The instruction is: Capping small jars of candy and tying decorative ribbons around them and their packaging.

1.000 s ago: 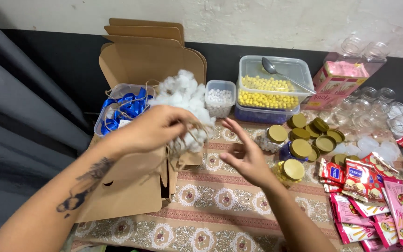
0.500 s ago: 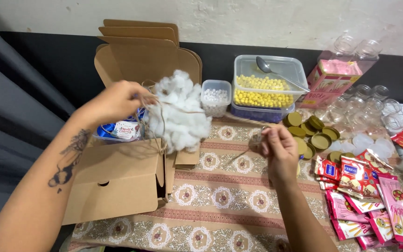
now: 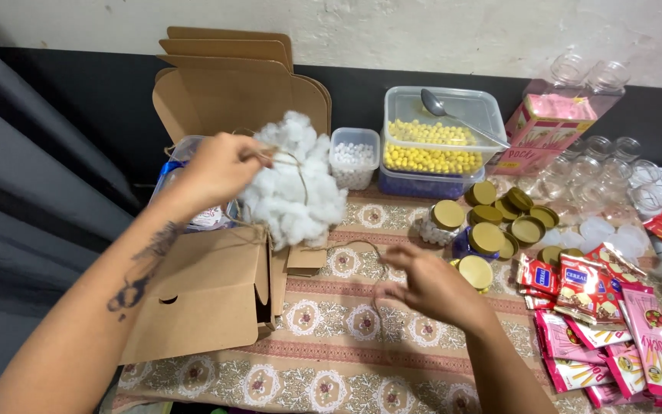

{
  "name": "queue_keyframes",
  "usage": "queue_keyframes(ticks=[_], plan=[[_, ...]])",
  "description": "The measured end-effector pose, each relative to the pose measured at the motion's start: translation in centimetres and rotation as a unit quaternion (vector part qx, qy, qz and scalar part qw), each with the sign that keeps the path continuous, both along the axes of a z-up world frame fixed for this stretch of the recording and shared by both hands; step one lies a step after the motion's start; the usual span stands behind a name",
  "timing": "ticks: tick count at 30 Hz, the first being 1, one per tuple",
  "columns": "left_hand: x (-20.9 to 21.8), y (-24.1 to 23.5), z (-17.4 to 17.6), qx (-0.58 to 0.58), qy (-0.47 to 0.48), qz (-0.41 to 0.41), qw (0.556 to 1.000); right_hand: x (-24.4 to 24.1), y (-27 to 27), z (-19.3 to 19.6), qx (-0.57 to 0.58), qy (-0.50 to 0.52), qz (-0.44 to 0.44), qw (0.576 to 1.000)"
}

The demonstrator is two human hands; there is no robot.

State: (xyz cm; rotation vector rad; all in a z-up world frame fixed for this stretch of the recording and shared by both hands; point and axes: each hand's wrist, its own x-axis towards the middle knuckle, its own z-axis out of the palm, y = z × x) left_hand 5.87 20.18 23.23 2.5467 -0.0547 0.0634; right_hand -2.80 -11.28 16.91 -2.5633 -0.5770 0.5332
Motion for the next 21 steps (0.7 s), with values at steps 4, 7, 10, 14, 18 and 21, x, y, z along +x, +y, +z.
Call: queue_keyframes(ticks=[4,7,10,14,18,21], plan=[[-1.7,-2.8,-0.9,-0.003,0.017,-0.083,0.996,2.6,1.2,-2.2,0.22,-0.034,-0.083,0.971],[-1.3,-4.4,-2.5,-0.005,0.009,-0.149,0.989,3.8,3.0,-3.3,0.384,-0.054,-0.107,0.915],[-1.9,-5.6,-1.8,0.01,0.021,-0.188,0.982,4.0,4.5,-3.5,0.498,0.0,-0.091,0.862],[-2.6,-5.0,0.2,0.003,0.062,-0.196,0.979,4.7,3.9,-4.9,0.51,-0.049,-0.147,0.846],[-1.1,-2.4,0.9,-0.021,0.091,-0.187,0.978,5.8,1.2,-6.1,0.556,-0.095,-0.212,0.798],[-0.8,-1.0,1.1,-0.055,0.096,-0.156,0.981,5.3,0.1,-4.6,0.58,-0.135,-0.255,0.762]])
